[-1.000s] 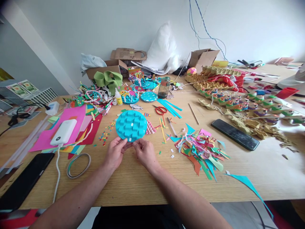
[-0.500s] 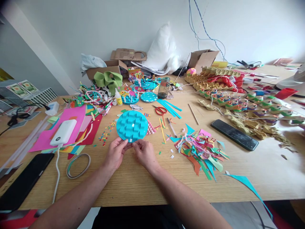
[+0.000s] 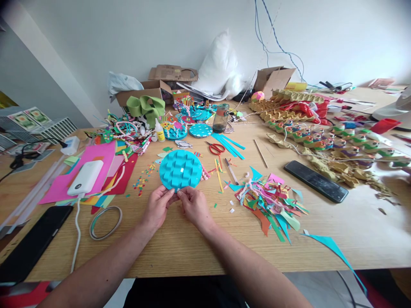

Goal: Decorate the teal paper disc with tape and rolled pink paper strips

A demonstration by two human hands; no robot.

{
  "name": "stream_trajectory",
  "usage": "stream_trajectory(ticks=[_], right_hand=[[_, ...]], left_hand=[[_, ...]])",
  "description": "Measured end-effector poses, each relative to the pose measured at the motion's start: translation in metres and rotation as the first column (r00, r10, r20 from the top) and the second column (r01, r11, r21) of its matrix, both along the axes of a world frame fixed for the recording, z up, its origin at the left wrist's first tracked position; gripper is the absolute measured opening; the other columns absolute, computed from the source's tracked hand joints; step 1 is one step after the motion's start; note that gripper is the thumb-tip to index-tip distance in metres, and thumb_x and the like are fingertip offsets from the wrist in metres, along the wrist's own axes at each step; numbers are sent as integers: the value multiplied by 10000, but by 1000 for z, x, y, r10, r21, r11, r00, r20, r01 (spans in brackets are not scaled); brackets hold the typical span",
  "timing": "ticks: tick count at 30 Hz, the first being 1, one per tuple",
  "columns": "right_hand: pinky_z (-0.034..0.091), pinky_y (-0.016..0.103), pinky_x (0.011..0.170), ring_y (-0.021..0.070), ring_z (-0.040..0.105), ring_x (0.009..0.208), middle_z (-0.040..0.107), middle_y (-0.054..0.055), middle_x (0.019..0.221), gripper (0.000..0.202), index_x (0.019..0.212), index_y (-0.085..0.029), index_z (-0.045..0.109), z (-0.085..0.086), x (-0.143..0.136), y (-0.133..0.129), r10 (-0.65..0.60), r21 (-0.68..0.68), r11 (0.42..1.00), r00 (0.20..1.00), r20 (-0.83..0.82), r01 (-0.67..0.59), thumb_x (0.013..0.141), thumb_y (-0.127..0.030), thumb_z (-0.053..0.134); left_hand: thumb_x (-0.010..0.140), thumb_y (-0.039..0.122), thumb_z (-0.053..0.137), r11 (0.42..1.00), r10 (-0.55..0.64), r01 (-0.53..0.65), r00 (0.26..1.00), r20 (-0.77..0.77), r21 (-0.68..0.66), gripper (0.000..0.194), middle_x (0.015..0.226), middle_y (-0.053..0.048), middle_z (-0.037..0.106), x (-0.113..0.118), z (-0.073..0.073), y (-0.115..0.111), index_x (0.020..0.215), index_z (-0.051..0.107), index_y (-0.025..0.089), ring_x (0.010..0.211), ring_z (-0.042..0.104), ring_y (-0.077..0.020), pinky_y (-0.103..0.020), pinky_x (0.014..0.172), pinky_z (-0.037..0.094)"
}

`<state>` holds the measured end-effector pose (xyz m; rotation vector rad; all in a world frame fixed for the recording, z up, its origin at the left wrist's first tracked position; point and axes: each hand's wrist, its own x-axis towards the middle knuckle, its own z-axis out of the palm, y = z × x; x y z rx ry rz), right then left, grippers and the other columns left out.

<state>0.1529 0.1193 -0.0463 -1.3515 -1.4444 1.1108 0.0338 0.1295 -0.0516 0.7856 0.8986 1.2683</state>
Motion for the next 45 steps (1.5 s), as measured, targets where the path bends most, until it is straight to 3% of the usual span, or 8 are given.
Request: stream_trajectory(ticks=[8, 15, 28, 45], right_hand=[[267, 215, 409, 88, 372, 366, 461, -41, 395, 265, 623, -173, 542, -2, 4, 2, -17, -21, 1000, 999, 49, 18, 824, -342, 505], [330, 192, 408, 104, 457, 371, 533, -63, 444, 158, 893, -206, 477, -6, 1, -3, 113, -36, 993, 991, -69, -116, 874, -362, 479], [324, 199, 420, 100, 459, 378, 512, -50, 441, 162, 749, -203, 499, -4, 2, -2, -22, 5, 1000, 999, 25, 22, 864, -318, 490], [326, 203, 436, 103, 467, 380, 517, -50, 437, 162, 728, -202, 502, -4, 1, -2, -39, 10, 999, 995, 87, 38, 860, -295, 490]], left_hand=[[667, 293, 739, 1000, 10, -10, 1000, 19, 3, 257, 835, -64, 732, -2, 0, 2, 864, 674, 142, 856, 681, -225, -388, 830, 523], [666, 300, 741, 1000, 23, -23, 1000, 17, 5, 287, 850, -74, 734, -5, -1, 5, 895, 677, 139, 883, 680, -241, -386, 827, 518], [689, 286, 727, 1000, 10, -11, 999, 31, 22, 260, 883, -73, 732, -4, -1, 4, 899, 680, 139, 882, 677, -226, -381, 833, 520], [709, 279, 708, 1000, -12, 11, 1000, 25, 23, 238, 891, -76, 733, -4, -2, 3, 901, 677, 142, 904, 675, -232, -385, 843, 518]])
